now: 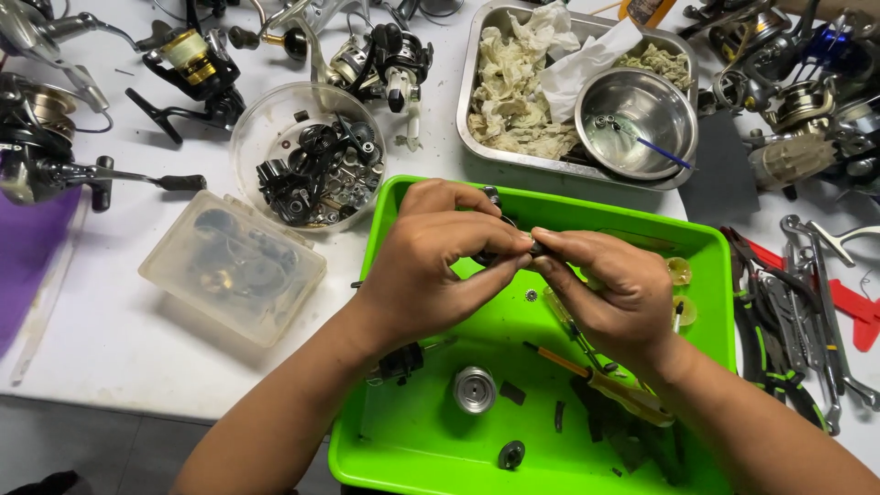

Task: The person is repairing and assembling various components of a fishing reel on a workbench, handling small gears, bearings, and the bail arm.

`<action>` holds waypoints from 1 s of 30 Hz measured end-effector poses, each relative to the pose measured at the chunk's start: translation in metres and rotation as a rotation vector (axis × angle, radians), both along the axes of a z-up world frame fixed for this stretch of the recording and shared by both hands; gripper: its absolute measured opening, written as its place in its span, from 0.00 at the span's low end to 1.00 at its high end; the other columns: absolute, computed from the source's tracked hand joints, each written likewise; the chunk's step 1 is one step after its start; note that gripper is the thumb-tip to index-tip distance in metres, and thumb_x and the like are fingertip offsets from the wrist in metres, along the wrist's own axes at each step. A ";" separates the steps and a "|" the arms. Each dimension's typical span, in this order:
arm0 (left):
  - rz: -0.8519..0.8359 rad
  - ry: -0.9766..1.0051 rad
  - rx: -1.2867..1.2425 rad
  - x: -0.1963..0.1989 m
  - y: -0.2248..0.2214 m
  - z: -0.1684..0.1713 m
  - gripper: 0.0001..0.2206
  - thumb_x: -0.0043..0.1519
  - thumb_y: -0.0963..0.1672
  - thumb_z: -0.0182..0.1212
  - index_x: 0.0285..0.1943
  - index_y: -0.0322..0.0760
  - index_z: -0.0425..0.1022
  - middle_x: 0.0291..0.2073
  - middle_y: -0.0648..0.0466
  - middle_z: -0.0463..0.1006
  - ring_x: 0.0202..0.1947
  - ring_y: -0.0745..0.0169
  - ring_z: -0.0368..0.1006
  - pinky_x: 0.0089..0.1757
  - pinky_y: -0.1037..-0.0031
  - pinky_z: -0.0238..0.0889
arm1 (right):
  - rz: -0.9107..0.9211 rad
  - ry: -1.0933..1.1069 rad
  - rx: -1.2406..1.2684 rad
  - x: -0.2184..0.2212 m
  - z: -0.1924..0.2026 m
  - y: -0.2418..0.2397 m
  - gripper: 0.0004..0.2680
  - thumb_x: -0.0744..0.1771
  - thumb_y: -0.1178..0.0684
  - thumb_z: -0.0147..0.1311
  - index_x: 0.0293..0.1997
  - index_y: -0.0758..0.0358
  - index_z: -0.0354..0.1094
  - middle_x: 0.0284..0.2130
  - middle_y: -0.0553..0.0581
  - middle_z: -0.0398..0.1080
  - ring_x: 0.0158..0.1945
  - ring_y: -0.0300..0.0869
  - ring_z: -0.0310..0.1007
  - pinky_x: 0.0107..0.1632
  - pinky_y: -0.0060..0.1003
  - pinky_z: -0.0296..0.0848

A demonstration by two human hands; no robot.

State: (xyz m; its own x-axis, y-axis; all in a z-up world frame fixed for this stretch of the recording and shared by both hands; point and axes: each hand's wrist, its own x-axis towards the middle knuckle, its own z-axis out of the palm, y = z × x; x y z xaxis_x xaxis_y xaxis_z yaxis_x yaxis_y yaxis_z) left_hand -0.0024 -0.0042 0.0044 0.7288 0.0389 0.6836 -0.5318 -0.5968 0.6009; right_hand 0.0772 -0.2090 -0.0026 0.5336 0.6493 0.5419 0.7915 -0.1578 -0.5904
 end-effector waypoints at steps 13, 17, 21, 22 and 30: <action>-0.028 0.024 -0.037 -0.002 -0.003 0.003 0.07 0.60 0.40 0.73 0.44 0.41 0.81 0.38 0.56 0.82 0.48 0.59 0.78 0.59 0.58 0.63 | 0.080 -0.035 0.181 0.001 -0.028 -0.010 0.18 0.67 0.68 0.62 0.58 0.67 0.54 0.49 0.65 0.67 0.49 0.50 0.83 0.54 0.41 0.87; -0.101 0.031 -0.090 -0.003 -0.002 0.004 0.06 0.61 0.38 0.72 0.43 0.38 0.80 0.46 0.52 0.84 0.52 0.53 0.80 0.63 0.55 0.63 | 0.106 -0.081 0.202 0.001 -0.026 -0.007 0.18 0.67 0.68 0.61 0.57 0.66 0.52 0.46 0.66 0.70 0.48 0.50 0.82 0.53 0.40 0.86; -0.125 0.015 -0.117 -0.004 -0.001 0.007 0.06 0.62 0.38 0.70 0.45 0.37 0.80 0.51 0.47 0.80 0.60 0.44 0.75 0.63 0.55 0.67 | 0.154 -0.077 0.210 0.003 -0.025 -0.008 0.17 0.68 0.67 0.58 0.57 0.64 0.51 0.42 0.68 0.74 0.46 0.51 0.82 0.51 0.43 0.84; -0.126 0.003 -0.113 -0.004 -0.001 0.008 0.06 0.62 0.37 0.70 0.45 0.36 0.80 0.51 0.47 0.80 0.61 0.42 0.74 0.62 0.57 0.69 | 0.186 -0.051 0.218 0.003 -0.024 -0.007 0.18 0.68 0.68 0.57 0.59 0.63 0.51 0.42 0.69 0.75 0.46 0.51 0.81 0.51 0.43 0.83; -0.103 0.071 -0.077 -0.005 0.001 0.011 0.07 0.63 0.40 0.70 0.47 0.40 0.80 0.54 0.51 0.79 0.67 0.40 0.68 0.66 0.55 0.60 | 0.211 -0.265 0.221 0.006 -0.014 -0.002 0.18 0.67 0.70 0.58 0.57 0.66 0.50 0.40 0.73 0.75 0.43 0.55 0.82 0.47 0.47 0.83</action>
